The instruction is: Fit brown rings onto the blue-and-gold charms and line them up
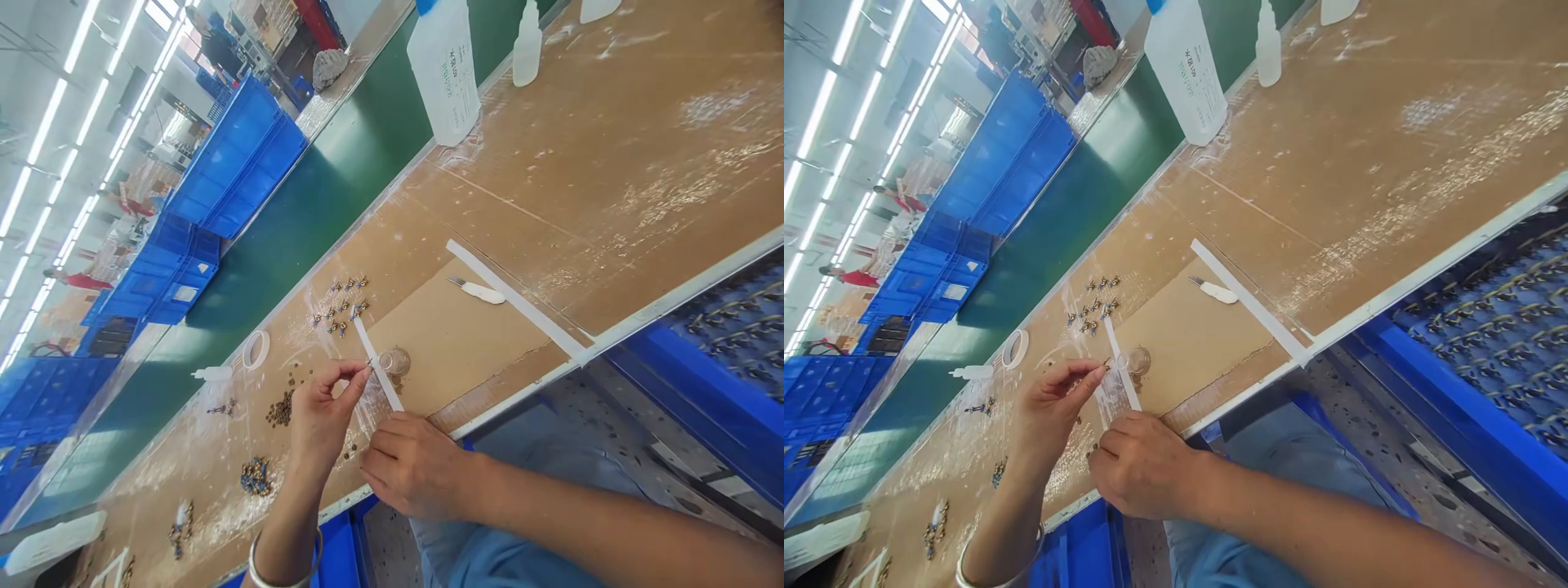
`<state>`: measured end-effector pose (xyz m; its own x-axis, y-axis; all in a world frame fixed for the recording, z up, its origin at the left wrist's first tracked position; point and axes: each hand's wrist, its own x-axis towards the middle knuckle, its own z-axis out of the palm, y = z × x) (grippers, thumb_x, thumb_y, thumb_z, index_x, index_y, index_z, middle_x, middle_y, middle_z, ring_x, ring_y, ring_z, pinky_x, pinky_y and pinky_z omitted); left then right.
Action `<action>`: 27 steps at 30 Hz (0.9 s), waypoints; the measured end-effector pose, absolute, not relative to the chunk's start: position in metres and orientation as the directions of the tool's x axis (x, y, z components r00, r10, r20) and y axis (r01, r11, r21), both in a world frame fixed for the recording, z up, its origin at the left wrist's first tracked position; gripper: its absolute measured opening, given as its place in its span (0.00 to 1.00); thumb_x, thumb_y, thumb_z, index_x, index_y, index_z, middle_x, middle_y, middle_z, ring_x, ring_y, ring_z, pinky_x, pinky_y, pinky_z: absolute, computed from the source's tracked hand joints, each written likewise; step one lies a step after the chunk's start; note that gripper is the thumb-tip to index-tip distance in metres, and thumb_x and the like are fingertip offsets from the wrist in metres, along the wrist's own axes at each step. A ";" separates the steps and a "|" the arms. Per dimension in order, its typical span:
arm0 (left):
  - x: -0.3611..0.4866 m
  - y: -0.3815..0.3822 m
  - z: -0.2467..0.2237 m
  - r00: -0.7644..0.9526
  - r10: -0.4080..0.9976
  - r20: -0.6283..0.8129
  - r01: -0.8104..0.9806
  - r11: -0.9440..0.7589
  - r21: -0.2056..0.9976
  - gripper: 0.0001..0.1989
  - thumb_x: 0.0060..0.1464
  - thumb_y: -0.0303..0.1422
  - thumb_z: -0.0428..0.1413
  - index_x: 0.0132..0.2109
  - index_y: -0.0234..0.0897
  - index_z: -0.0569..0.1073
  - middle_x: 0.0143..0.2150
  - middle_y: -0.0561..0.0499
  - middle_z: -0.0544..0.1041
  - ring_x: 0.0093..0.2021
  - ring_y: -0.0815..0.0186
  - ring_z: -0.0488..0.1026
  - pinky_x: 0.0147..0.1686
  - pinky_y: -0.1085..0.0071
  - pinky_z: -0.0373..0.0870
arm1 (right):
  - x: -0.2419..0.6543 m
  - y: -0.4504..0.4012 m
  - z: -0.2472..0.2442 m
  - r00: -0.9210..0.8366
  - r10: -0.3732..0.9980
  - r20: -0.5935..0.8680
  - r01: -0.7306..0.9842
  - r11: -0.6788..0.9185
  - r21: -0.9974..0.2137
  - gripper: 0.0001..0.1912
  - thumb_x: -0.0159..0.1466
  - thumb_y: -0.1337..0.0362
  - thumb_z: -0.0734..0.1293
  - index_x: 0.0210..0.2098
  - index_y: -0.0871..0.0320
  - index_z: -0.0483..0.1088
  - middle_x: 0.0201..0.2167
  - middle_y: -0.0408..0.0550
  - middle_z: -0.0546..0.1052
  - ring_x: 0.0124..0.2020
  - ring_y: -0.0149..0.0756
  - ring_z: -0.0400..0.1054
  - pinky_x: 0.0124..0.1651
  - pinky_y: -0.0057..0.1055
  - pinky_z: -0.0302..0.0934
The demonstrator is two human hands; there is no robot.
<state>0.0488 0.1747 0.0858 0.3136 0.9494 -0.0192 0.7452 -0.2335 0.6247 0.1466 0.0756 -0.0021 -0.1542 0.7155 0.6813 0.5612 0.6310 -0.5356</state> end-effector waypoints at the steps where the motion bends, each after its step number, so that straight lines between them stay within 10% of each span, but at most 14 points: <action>1: 0.049 0.175 0.086 0.322 0.947 -0.016 0.746 -0.244 0.620 0.06 0.50 0.39 0.63 0.34 0.42 0.81 0.33 0.52 0.82 0.36 0.62 0.77 0.39 0.68 0.70 | 0.147 0.076 -0.002 -0.152 0.713 0.684 0.559 0.633 -0.536 0.09 0.65 0.67 0.64 0.28 0.59 0.69 0.25 0.44 0.70 0.29 0.34 0.61 0.34 0.33 0.54; 16: 0.052 0.167 0.096 0.410 0.912 0.019 0.761 -0.353 0.544 0.04 0.54 0.35 0.61 0.34 0.42 0.80 0.33 0.54 0.81 0.37 0.64 0.76 0.39 0.70 0.69 | 0.147 0.076 -0.003 -0.152 0.714 0.683 0.535 0.641 -0.551 0.09 0.65 0.69 0.63 0.28 0.60 0.69 0.25 0.44 0.69 0.29 0.34 0.59 0.35 0.33 0.53; 27: -0.056 0.107 0.062 -0.101 0.995 -0.008 0.658 0.073 0.749 0.12 0.45 0.40 0.67 0.34 0.38 0.82 0.33 0.50 0.83 0.35 0.63 0.79 0.39 0.69 0.76 | 0.151 0.072 0.001 -0.162 0.734 0.659 0.434 0.653 -0.621 0.09 0.67 0.72 0.60 0.31 0.60 0.68 0.26 0.44 0.69 0.30 0.34 0.58 0.37 0.32 0.52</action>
